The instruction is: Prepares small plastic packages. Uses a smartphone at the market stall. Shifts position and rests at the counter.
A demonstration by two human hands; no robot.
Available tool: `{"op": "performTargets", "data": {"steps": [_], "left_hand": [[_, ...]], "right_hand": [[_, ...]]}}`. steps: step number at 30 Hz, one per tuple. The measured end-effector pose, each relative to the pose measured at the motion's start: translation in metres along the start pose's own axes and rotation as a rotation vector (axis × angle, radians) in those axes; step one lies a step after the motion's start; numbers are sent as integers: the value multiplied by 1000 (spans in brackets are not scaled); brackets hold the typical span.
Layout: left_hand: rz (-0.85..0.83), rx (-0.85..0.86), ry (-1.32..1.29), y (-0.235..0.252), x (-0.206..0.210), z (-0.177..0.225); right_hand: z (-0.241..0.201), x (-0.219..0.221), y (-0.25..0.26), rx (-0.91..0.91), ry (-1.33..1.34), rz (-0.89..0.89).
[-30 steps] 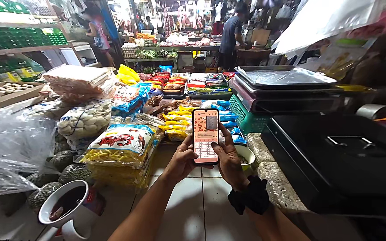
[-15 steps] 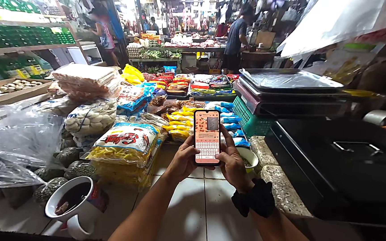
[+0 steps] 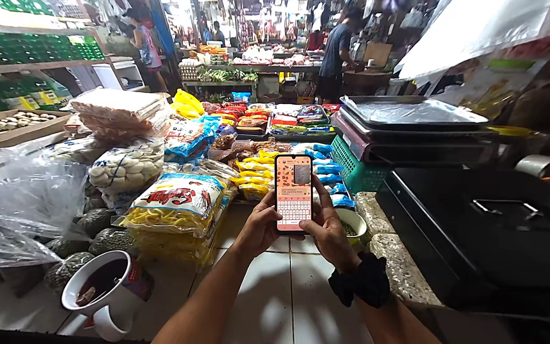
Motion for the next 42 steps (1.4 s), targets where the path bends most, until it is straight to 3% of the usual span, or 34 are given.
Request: {"op": "performTargets", "data": {"steps": [10, 16, 33, 42], "left_hand": [[-71, -14, -11, 0, 2, 0], [-17, 7, 43, -1, 3, 1], [93, 112, 218, -2, -2, 2], [48, 49, 108, -2, 4, 3]], "right_hand": [[5, -3, 2, 31, 124, 89], [5, -3, 3, 27, 151, 62], [3, 1, 1, -18, 35, 28], [3, -2, 1, 3, 35, 72]]}}
Point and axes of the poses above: each hand's wrist, its own y-axis towards the middle knuckle, its own x-axis out of the palm, z = x × y, the point moved 8 cm from there along y, towards the middle knuckle, and after that the axes turned 15 degrees about -y, right-handed, at the moved point
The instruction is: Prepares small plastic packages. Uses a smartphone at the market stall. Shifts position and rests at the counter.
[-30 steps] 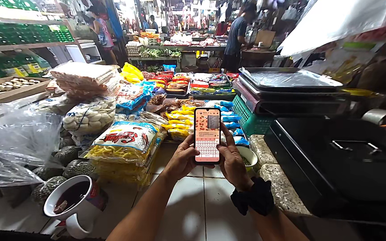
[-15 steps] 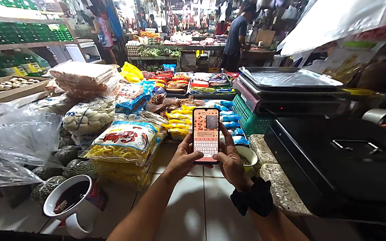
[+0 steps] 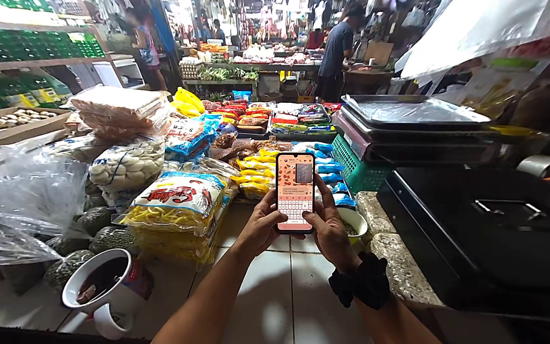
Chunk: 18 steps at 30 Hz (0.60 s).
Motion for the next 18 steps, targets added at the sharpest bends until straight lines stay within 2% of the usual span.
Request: {"op": "performTargets", "data": {"steps": [7, 11, 18], "left_hand": [[12, 9, 24, 0, -1, -1], [-24, -17, 0, 0, 0, -4], [-57, -41, 5, 0, 3, -11]], "right_hand": [[-2, 0, 0, -13, 23, -29], [0, -7, 1, -30, 6, 70], [4, -18, 0, 41, -50, 206]]}}
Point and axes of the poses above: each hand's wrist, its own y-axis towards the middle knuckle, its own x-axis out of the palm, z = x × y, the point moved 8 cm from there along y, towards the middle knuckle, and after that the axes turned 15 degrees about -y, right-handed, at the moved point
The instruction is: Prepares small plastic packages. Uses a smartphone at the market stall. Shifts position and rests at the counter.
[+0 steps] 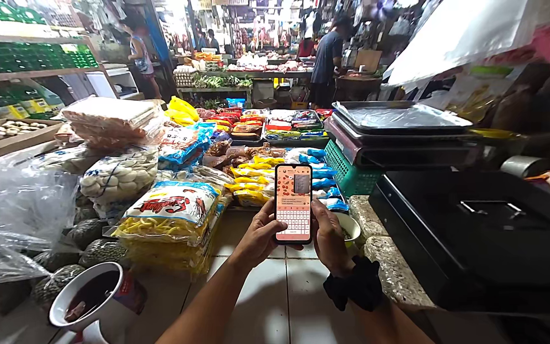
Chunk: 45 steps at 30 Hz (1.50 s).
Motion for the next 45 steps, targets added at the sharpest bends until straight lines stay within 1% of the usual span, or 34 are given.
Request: {"op": "performTargets", "data": {"steps": [9, 13, 14, 16, 19, 21, 23, 26, 29, 31, 33, 35, 37, 38, 39, 40, 41, 42, 43, 44, 45], "left_hand": [[-16, -13, -15, -1, 1, -2], [-21, -21, -53, -1, -2, -3], [0, -26, -49, -2, -3, -3], [103, -26, -9, -4, -7, -1], [197, -27, 45, -6, -13, 8], [243, -28, 70, -18, -13, 11], [282, -46, 69, -45, -7, 13], [406, -128, -10, -101, -9, 11], [591, -178, -5, -146, -28, 8], [704, -176, 37, -160, -40, 11], [776, -180, 81, -165, -51, 16], [786, -174, 126, -165, -57, 21], [779, -106, 176, -168, -56, 23], [774, -58, 223, -172, -52, 26], [777, -6, 325, -178, -46, 31], [761, 53, 526, -186, -37, 36], [710, 119, 794, -193, -29, 39], [642, 205, 1043, -200, -21, 38], [561, 297, 1222, -205, -14, 33], [490, 369, 1333, -211, -8, 28], [432, 438, 1383, -216, -1, 22]], "right_hand": [[-2, 1, 1, -10, -17, 24], [-2, 4, -2, 1, -1, 4], [-1, 6, -3, 7, 2, -11], [1, 12, -5, 14, 10, -65], [3, 25, -10, -13, -12, -201], [1, 29, -16, -58, -87, -212], [-9, 26, -21, -154, -305, -145], [-31, 26, -32, -422, -685, -28], [-39, 31, -38, -567, -890, -60], [-43, 34, -43, -707, -925, -71], [-47, 37, -49, -872, -918, -75], [-56, 41, -60, -1022, -920, -70], [-70, 43, -80, -1144, -955, -62], [-81, 41, -96, -1173, -955, -57], [-91, 37, -116, -1172, -927, -64], [-100, 30, -140, -1142, -875, -78], [-105, 20, -168, -1107, -824, -83], [-106, 9, -196, -1072, -802, -91], [-99, -2, -222, -1049, -791, -106], [-87, -14, -245, -1032, -794, -111], [-72, -26, -266, -989, -821, -99]]}}
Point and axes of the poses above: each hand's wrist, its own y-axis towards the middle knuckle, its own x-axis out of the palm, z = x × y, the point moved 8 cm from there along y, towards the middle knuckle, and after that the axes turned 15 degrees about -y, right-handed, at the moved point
